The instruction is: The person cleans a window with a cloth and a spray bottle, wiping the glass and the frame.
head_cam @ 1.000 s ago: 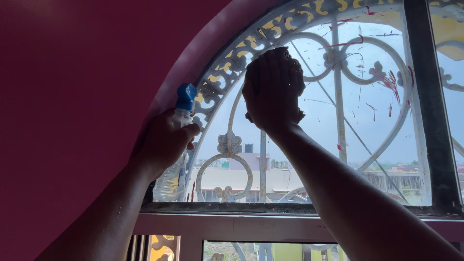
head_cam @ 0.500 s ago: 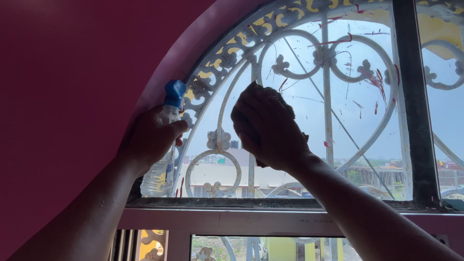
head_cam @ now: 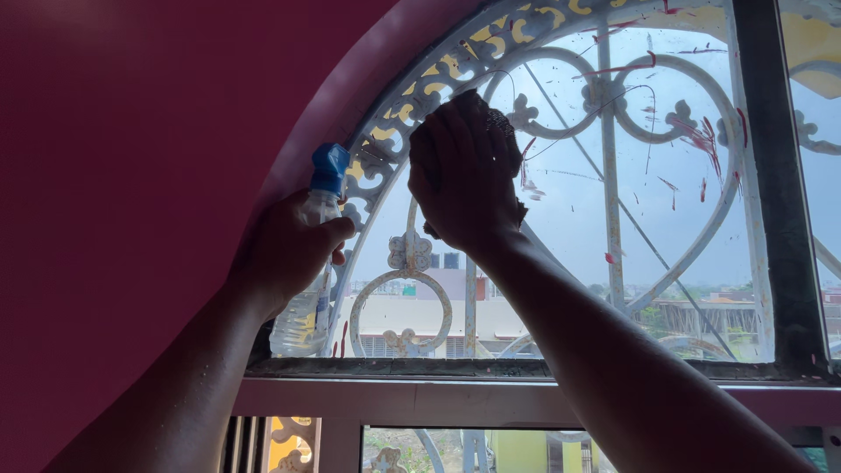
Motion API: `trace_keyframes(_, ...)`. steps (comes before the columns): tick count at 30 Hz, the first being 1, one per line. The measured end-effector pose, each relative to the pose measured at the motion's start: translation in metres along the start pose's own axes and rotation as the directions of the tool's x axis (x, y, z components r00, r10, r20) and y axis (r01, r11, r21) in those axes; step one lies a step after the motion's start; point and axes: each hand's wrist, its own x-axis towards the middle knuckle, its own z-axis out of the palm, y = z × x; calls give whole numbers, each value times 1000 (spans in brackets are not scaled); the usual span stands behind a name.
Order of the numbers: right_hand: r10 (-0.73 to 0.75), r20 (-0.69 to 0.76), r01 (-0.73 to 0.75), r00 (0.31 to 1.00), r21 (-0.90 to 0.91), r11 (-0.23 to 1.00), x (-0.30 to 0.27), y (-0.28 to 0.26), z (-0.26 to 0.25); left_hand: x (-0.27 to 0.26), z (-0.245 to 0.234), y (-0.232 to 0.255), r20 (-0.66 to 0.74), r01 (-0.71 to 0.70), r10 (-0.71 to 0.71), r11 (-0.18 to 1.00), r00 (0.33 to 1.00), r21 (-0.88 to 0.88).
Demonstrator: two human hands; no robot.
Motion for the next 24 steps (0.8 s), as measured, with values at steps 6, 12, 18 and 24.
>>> trace_keyframes(6,-206,-6,202,978,230,952,-24,-8,-39,1,0,0,3,7,-7,1000,1000,1)
trace_keyframes(12,-129,205,83,970,219,972,-36,29,-66,-1,-1,4,13,22,-22,1000,1000,17)
trace_keyframes(18,-11,51,10,999,19,1000,-26,47,-30,-1,-1,4,10,-1,2,999,1000,-39)
trace_keyframes(24,216,72,-218,974,32,975,7,15,10,-1,1,2,5,25,-25,999,1000,-34)
